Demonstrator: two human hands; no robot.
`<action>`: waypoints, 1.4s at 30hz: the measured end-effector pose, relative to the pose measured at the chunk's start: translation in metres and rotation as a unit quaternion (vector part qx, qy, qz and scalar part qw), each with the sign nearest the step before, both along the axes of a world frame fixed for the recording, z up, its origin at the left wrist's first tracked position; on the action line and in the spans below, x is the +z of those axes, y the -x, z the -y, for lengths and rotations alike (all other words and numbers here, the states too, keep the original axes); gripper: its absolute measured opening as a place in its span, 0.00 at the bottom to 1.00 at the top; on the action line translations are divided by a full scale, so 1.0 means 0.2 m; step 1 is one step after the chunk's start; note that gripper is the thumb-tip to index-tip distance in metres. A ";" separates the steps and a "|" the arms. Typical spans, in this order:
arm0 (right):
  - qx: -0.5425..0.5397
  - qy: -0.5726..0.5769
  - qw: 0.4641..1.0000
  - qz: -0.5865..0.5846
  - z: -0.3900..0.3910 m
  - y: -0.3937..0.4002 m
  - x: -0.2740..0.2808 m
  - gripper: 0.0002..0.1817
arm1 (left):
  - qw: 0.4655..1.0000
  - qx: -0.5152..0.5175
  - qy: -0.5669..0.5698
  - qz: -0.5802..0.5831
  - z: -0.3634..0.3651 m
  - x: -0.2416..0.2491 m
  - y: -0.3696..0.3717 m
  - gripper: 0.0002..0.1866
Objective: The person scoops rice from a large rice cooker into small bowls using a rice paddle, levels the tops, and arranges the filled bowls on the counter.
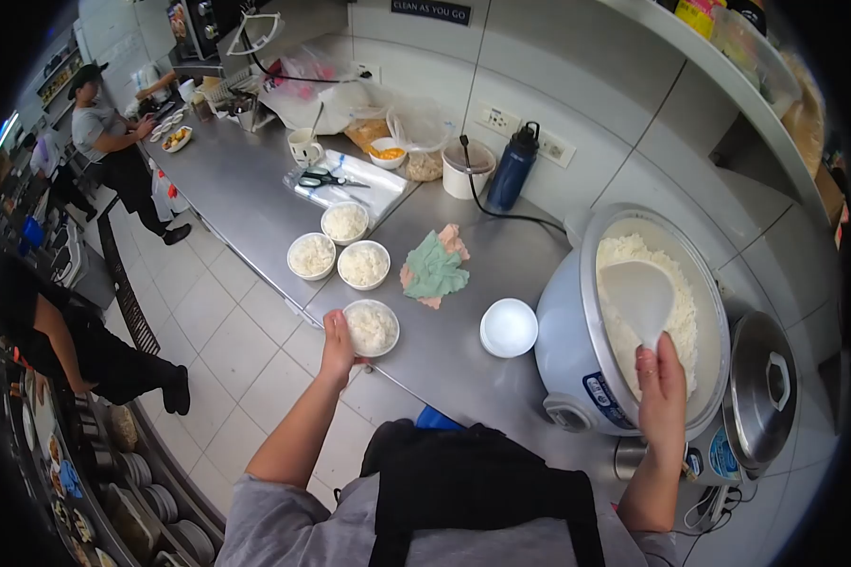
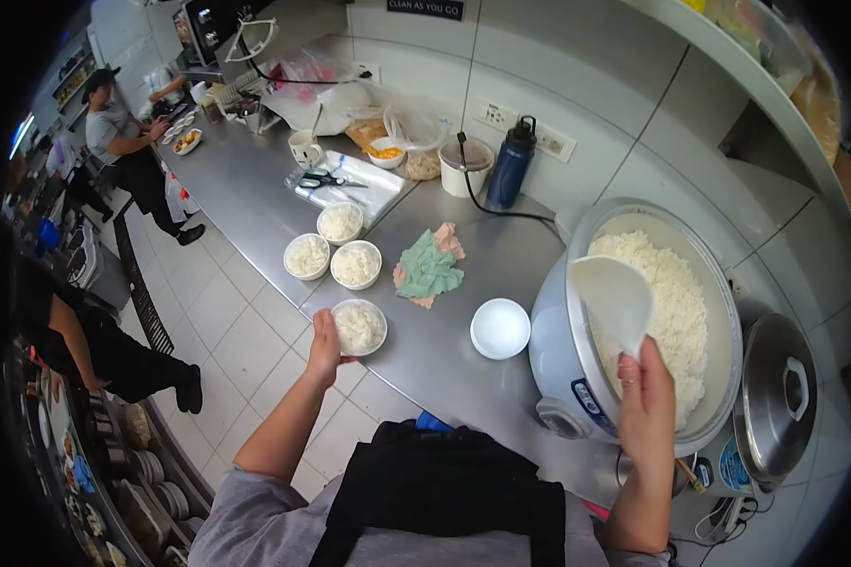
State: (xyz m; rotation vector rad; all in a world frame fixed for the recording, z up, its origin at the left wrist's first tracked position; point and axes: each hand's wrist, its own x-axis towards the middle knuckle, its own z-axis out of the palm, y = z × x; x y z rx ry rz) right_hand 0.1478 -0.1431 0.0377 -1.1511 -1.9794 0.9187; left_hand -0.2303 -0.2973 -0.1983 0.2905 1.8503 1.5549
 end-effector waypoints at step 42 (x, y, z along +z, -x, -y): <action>0.046 -0.120 0.818 0.561 -0.99 -0.51 -0.15 0.17 | 0.612 -0.465 0.059 -0.637 -1.09 0.27 -0.51 0.16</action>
